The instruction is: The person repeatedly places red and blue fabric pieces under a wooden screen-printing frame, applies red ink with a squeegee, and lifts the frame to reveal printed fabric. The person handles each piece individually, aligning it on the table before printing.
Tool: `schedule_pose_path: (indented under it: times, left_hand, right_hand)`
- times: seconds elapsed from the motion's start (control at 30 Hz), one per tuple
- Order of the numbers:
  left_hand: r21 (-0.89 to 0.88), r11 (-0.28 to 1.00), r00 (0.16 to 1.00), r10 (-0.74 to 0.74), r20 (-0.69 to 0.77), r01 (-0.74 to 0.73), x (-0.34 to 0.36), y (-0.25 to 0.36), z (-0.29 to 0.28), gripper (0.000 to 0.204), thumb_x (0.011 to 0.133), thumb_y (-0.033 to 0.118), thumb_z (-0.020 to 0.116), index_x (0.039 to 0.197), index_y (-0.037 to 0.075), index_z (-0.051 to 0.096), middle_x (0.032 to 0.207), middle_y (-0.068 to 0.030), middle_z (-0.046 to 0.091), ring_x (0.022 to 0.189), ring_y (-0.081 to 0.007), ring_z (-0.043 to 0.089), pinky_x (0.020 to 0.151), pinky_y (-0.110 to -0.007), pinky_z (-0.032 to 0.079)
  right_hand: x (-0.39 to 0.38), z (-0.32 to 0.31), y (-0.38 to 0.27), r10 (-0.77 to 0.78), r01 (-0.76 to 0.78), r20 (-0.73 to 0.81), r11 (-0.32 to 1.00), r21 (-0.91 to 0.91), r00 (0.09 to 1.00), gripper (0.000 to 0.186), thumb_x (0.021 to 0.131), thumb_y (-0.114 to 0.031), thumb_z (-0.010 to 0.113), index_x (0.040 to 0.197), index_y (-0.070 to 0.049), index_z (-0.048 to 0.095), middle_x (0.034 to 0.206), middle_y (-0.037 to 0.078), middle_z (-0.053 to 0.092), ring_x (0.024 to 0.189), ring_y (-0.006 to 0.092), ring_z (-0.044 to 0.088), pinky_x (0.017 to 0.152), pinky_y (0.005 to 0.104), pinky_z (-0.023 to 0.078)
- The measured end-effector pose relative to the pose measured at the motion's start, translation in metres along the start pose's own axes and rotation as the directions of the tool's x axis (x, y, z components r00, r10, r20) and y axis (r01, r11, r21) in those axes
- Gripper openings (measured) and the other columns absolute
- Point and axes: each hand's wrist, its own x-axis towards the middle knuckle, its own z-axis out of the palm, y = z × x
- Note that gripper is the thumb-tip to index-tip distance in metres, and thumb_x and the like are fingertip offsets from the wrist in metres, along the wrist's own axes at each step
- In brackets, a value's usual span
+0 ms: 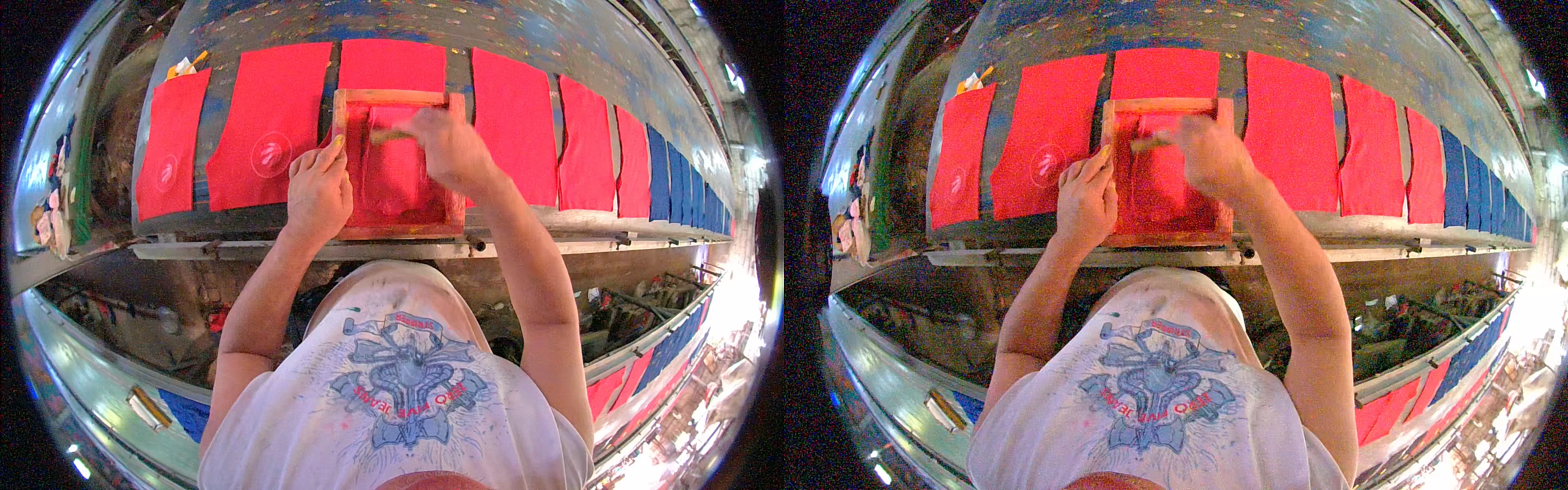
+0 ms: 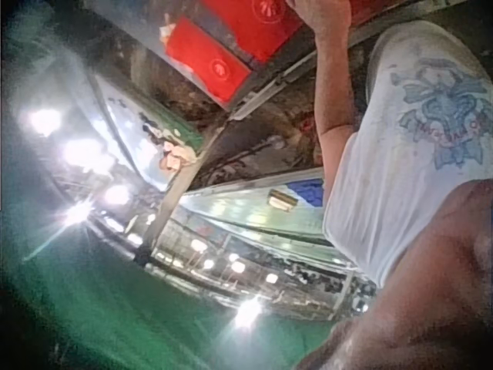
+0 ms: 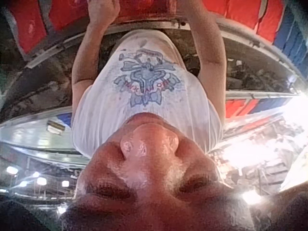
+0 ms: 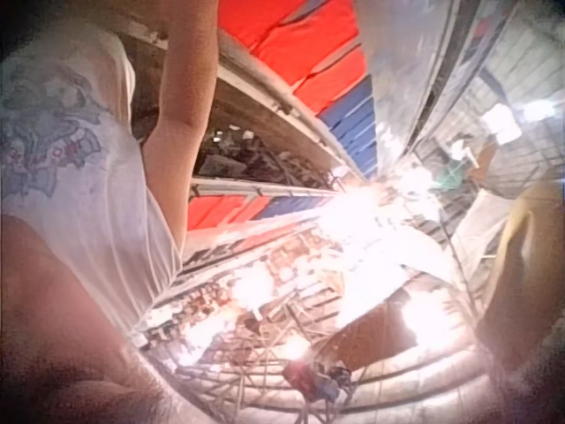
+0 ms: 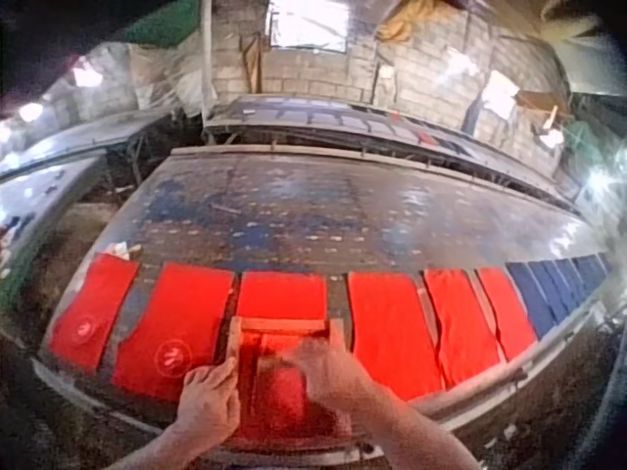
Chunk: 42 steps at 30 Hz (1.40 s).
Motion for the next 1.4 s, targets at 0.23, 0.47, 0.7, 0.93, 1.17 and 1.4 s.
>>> schedule_pose_path:
  times: [0.23,0.47,0.7,0.93,1.17,1.4]
  left_hand:
    - [-0.046,0.998,0.999,-0.045,0.011,0.046,-0.006,-0.002,0.004,0.041,0.098,0.007,0.070,0.136,-0.007,0.074,0.151,-0.0162,0.069,0.128,-0.0370,0.068,0.110,-0.052,0.052]
    - [-0.352,0.907,0.950,-0.288,-0.118,0.231,-0.018,0.001,0.026,0.046,0.094,0.000,0.075,0.140,-0.001,0.075,0.153,-0.0259,0.066,0.138,-0.0433,0.064,0.120,-0.052,0.051]
    - [-0.386,0.855,0.911,-0.405,-0.082,0.346,-0.017,0.010,0.032,0.058,0.088,-0.002,0.080,0.145,0.005,0.073,0.144,-0.0225,0.070,0.138,-0.0419,0.064,0.120,-0.052,0.053]
    - [-0.356,0.854,0.899,-0.431,-0.078,0.379,-0.015,0.016,0.024,0.061,0.086,-0.002,0.082,0.146,0.006,0.072,0.136,-0.0198,0.074,0.128,-0.0401,0.071,0.112,-0.051,0.058]
    - [-0.392,0.848,0.897,-0.427,-0.110,0.356,-0.019,0.014,0.027,0.055,0.088,-0.001,0.084,0.142,0.005,0.075,0.131,-0.0199,0.077,0.124,-0.0414,0.073,0.108,-0.050,0.060]
    - [-0.342,0.908,0.910,-0.334,-0.246,0.241,-0.026,0.019,0.023,0.052,0.089,-0.002,0.083,0.140,0.006,0.077,0.136,-0.0218,0.077,0.125,-0.0407,0.073,0.109,-0.049,0.059]
  right_hand:
    - [-0.018,0.009,-0.021,0.007,-0.006,0.012,0.991,-0.132,1.000,0.049,0.089,-0.002,0.067,0.135,-0.011,0.079,0.122,0.014,0.076,0.117,0.0372,0.073,0.104,0.0498,0.061]
    - [-0.089,0.004,-0.085,0.015,-0.014,0.080,1.000,-0.005,0.997,0.049,0.090,-0.009,0.072,0.138,-0.013,0.079,0.123,0.012,0.073,0.117,0.0355,0.072,0.105,0.0481,0.059]
    - [-0.094,-0.014,-0.078,-0.054,0.022,0.166,0.983,0.184,0.985,0.038,0.097,-0.023,0.077,0.133,-0.010,0.080,0.122,0.015,0.076,0.118,0.0374,0.072,0.109,0.0501,0.058]
    - [0.022,-0.020,0.026,0.006,0.000,-0.132,0.999,0.052,0.991,0.042,0.107,-0.039,0.072,0.129,-0.005,0.080,0.125,0.022,0.080,0.120,0.0430,0.074,0.106,0.0565,0.059]
    - [0.118,-0.005,0.077,0.164,-0.163,0.408,0.986,-0.037,0.898,0.066,0.116,-0.061,0.053,0.121,-0.002,0.081,0.115,0.029,0.080,0.113,0.0472,0.077,0.099,0.0570,0.059]
    - [0.153,-0.006,0.114,0.182,-0.246,0.629,0.969,0.015,0.756,0.081,0.116,-0.074,0.046,0.120,-0.002,0.082,0.123,0.017,0.084,0.112,0.0324,0.075,0.106,0.0487,0.058]
